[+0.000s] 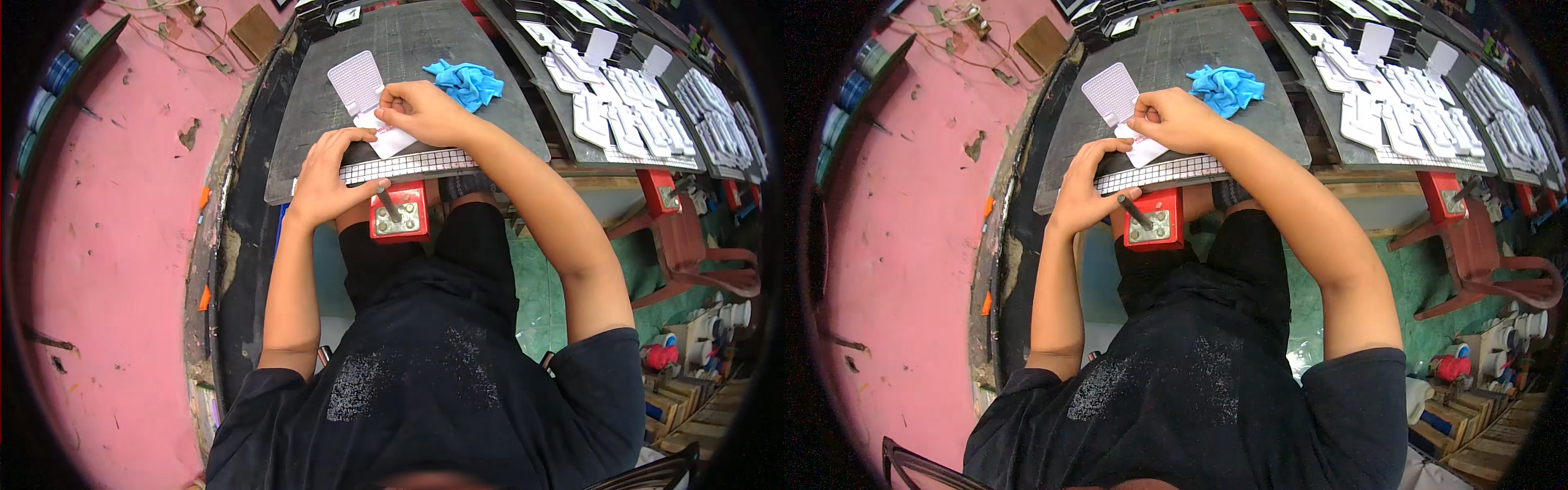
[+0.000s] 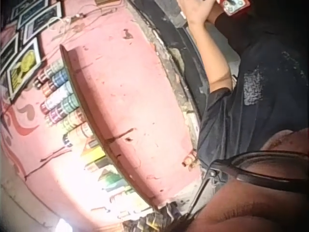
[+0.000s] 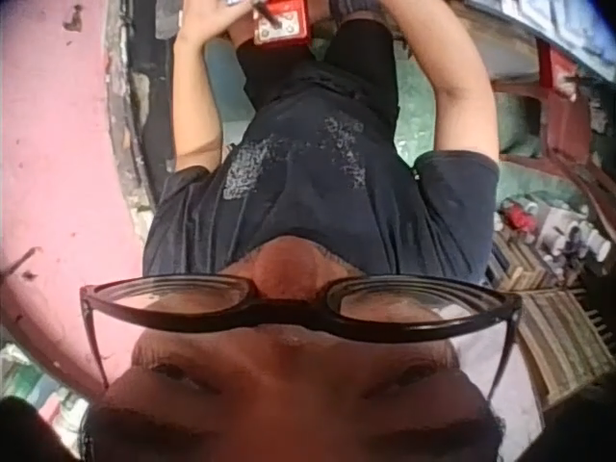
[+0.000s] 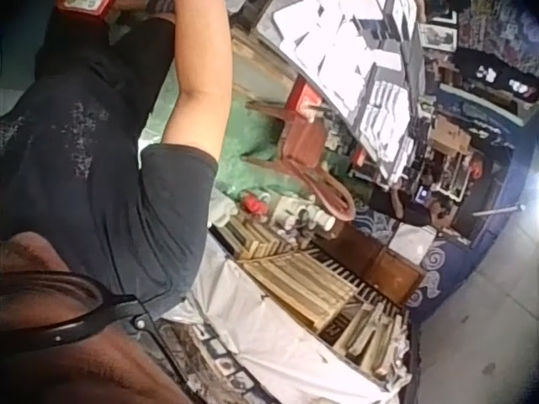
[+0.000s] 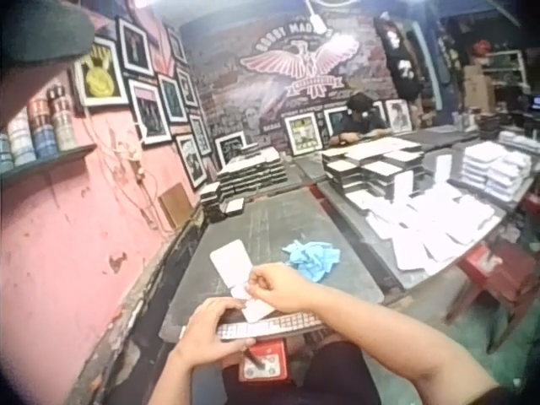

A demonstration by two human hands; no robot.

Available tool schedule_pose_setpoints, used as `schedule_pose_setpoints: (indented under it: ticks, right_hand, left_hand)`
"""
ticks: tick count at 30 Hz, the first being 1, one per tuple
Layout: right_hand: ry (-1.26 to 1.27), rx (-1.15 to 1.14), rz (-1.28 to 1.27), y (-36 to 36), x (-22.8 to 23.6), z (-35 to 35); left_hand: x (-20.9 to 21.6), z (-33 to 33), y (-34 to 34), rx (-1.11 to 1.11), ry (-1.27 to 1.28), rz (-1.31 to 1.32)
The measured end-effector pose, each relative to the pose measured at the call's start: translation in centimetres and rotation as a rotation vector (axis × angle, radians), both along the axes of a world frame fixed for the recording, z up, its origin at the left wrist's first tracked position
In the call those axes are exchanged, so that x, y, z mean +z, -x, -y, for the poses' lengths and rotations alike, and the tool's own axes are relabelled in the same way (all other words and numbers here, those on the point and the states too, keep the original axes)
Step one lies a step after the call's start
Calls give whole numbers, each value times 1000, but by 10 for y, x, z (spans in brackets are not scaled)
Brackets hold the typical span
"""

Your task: Assembling, cleaning, and packaging plastic mobile phone stands at a workstation.

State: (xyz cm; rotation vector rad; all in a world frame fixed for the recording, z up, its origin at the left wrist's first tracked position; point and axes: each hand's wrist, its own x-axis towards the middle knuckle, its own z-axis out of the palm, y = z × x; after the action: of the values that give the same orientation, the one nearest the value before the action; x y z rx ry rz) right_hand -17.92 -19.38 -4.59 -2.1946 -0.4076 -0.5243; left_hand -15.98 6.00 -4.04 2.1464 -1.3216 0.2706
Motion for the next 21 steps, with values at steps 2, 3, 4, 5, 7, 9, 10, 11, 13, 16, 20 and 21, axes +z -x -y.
schedule_pose_setpoints:
  ticks: [2, 3, 4, 5, 7, 9, 10, 11, 13, 16, 20, 21]
  right_hand:
    - [-74, 40, 11, -4, -3, 2]
    - [-60, 24, 12, -5, -2, 4]
    - [-63, 21, 8, -6, -3, 7]
    - [-57, 23, 47, -5, 0, 5]
    - [-38, 35, 100, -2, 2, 6]
    - [-20, 11, 175, 2, 9, 7]
    - [2, -9, 217, 6, 13, 9]
    - [2, -29, 272, 10, 16, 13]
    - [40, -32, 266, 27, 30, 10]
    - [197, -87, 222, 63, 29, 6]
    - [320, -94, 74, 86, 7, -1]
    - [326, -107, 42, 86, 7, -3]
  left_hand:
    - [2, 1, 1, 11, -10, 3]
    - [2, 1, 2, 29, -14, -4]
    - [2, 2, 1, 26, -17, -8]
    - [2, 1, 1, 14, -18, 0]
    - [3, 1, -2, -18, -17, 11]
    - [4, -1, -3, -16, -24, 22]
    - [3, 0, -4, -24, -31, 47]
    - [4, 2, -5, -45, -35, 74]
    - [4, -1, -5, -42, -38, 71]
    - [9, -3, -5, -67, -60, 97]
    - [16, 2, -12, -95, -132, 87]
    - [15, 2, -15, -83, -144, 104]
